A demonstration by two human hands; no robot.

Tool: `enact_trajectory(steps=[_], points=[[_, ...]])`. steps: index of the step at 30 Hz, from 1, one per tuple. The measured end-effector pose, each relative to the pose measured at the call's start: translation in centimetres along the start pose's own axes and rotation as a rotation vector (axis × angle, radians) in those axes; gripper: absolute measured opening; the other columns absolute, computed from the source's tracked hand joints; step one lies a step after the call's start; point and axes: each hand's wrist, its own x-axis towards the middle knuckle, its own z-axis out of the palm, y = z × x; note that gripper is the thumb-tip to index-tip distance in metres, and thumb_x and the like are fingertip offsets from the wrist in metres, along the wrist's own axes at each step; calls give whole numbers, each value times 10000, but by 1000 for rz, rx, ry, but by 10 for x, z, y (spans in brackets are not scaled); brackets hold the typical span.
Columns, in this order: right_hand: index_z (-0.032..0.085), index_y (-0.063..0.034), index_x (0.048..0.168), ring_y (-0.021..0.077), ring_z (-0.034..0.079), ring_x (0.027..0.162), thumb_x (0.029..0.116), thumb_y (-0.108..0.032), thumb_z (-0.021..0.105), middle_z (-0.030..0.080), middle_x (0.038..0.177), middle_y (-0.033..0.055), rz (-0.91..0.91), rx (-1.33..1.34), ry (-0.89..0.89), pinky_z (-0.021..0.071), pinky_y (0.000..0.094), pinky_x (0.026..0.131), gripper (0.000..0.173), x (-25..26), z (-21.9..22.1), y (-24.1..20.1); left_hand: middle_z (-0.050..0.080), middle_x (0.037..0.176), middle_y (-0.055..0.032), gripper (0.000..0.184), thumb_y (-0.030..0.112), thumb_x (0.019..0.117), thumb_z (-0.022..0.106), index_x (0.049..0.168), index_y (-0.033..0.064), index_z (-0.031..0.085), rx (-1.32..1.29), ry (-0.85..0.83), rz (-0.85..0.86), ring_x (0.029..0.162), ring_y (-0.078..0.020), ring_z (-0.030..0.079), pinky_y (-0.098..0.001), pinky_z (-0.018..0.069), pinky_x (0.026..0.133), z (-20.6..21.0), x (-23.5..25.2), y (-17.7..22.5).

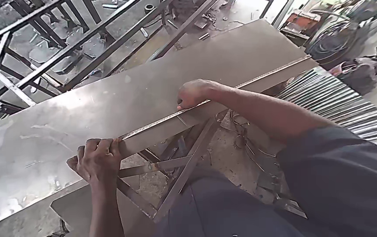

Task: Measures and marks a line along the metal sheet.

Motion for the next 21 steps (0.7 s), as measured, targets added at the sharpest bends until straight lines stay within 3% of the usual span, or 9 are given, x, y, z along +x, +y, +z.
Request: enact_trajectory(steps=[4,8,11,12,14,17,19,21], points=[[725,-164,928,308,654,831,1017,-462,558,656,836,87,4,5,-2,481,585,656,352,2,0,-1,737,1067,-113,393,494,988,555,951,169,774,2,-2,1,1053,-374,667,-657,403,912,0,0,1],[688,-122,827,342,641,766,937,-422,614,632,769,119,84,-24,105,461,593,615,328,-1,-1,-14,740,1073,-116,387,488,990,560,958,167,773,15,-11,15,1052,-380,673,-662,411,904,-2,1,2],[673,7,968,438,657,947,1000,-227,546,667,956,233,218,33,401,490,626,744,268,-8,-10,-22,734,1079,-118,388,496,990,555,968,176,775,10,-62,19,1059,-377,668,-670,405,917,-7,6,2],[673,-40,1007,410,664,980,1018,-311,513,674,980,201,233,66,432,502,618,761,316,-11,-10,-17,732,1058,-113,382,500,988,560,965,184,773,7,-84,31,1037,-370,671,-669,408,910,-10,8,2],[669,-117,979,354,679,915,1034,-422,467,670,891,132,152,94,479,508,586,715,370,-21,-5,-6,730,1016,-127,368,492,978,587,952,172,767,-23,-125,35,992,-384,678,-696,410,891,-14,15,0],[709,-110,1063,340,686,918,1071,-390,461,691,937,122,-59,137,479,534,566,728,374,-54,30,-5,730,1018,-186,395,451,970,605,967,90,767,-173,-274,48,991,-417,688,-733,446,888,-24,32,-7],[710,-108,1066,308,688,881,1076,-390,469,693,925,106,-119,182,448,545,541,727,370,-77,46,-6,719,1020,-194,415,422,973,619,998,28,746,-347,-408,31,983,-356,687,-642,508,894,-27,55,-4],[685,-100,1040,279,668,867,1084,-417,459,665,883,90,-131,316,381,528,524,742,391,-93,53,-8,734,958,-133,361,378,939,675,989,28,744,-469,-483,-20,873,-230,697,-512,556,818,-30,73,-2]])
